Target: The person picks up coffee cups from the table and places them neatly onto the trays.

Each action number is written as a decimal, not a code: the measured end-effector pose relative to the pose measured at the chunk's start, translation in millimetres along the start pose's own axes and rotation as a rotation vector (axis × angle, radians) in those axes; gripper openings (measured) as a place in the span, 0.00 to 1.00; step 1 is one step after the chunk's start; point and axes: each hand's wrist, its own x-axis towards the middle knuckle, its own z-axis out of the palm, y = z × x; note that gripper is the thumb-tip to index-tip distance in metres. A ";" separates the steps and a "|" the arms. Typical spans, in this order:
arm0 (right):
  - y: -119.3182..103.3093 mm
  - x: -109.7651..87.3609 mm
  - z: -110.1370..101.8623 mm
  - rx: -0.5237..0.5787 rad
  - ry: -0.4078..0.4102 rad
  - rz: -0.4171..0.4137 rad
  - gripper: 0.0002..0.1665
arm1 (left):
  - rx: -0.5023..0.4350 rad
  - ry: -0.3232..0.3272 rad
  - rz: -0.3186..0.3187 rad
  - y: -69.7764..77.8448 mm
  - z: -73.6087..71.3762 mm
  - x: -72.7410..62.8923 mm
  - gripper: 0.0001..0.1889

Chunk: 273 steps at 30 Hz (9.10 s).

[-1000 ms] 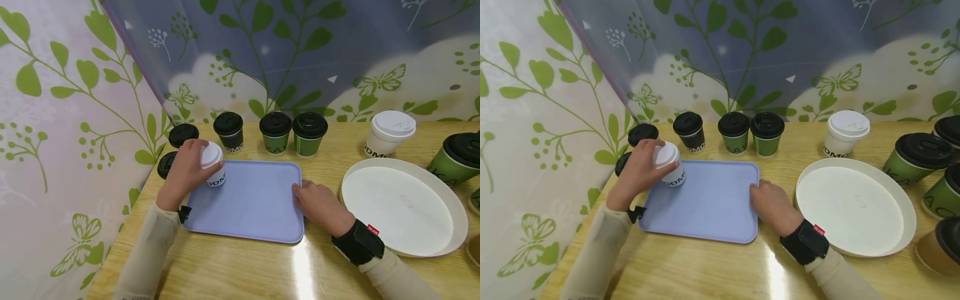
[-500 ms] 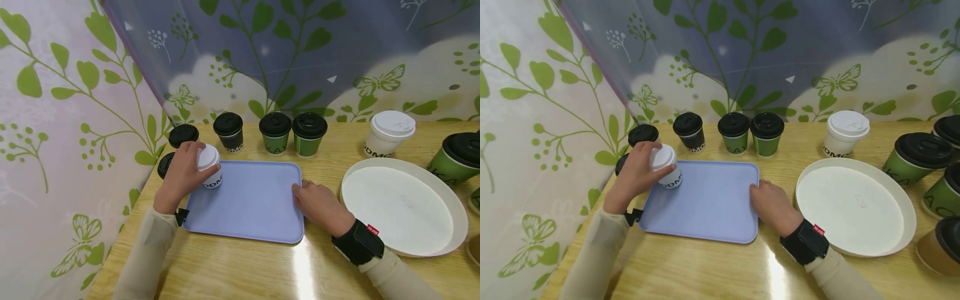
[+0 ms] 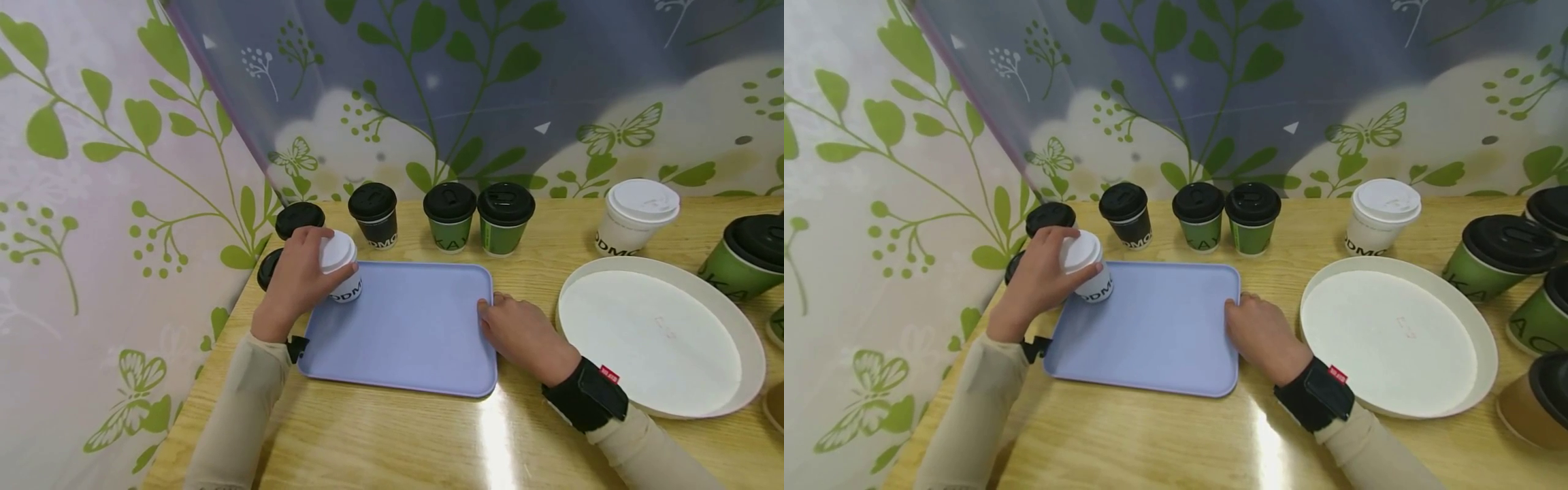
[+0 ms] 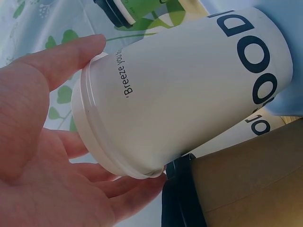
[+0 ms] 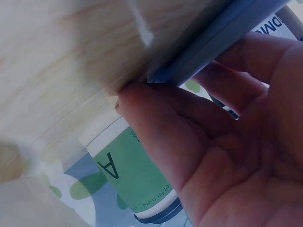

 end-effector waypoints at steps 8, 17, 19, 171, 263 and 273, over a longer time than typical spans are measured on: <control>-0.8 0.1 -1.1 -0.010 -0.008 -0.001 0.12 | -0.002 0.007 0.002 -2.2 2.4 3.2 0.37; 0.5 -0.2 1.0 -0.012 0.011 -0.012 0.11 | -0.008 0.009 -0.016 -3.5 4.3 4.9 0.37; 2.6 0.1 4.3 -0.015 0.022 -0.018 0.10 | -0.009 0.009 -0.015 -3.5 4.4 4.9 0.37; -0.5 -1.7 3.0 -0.051 0.045 -0.017 0.10 | -0.005 0.041 -0.099 -78.0 4.5 -60.4 0.54; -0.2 -1.9 2.1 -0.021 0.019 -0.003 0.11 | -0.098 0.255 0.029 -64.7 -3.7 -75.7 0.35; 0.5 -1.5 3.1 -0.014 0.010 -0.002 0.11 | -0.074 0.263 0.052 -57.4 -9.5 -80.2 0.36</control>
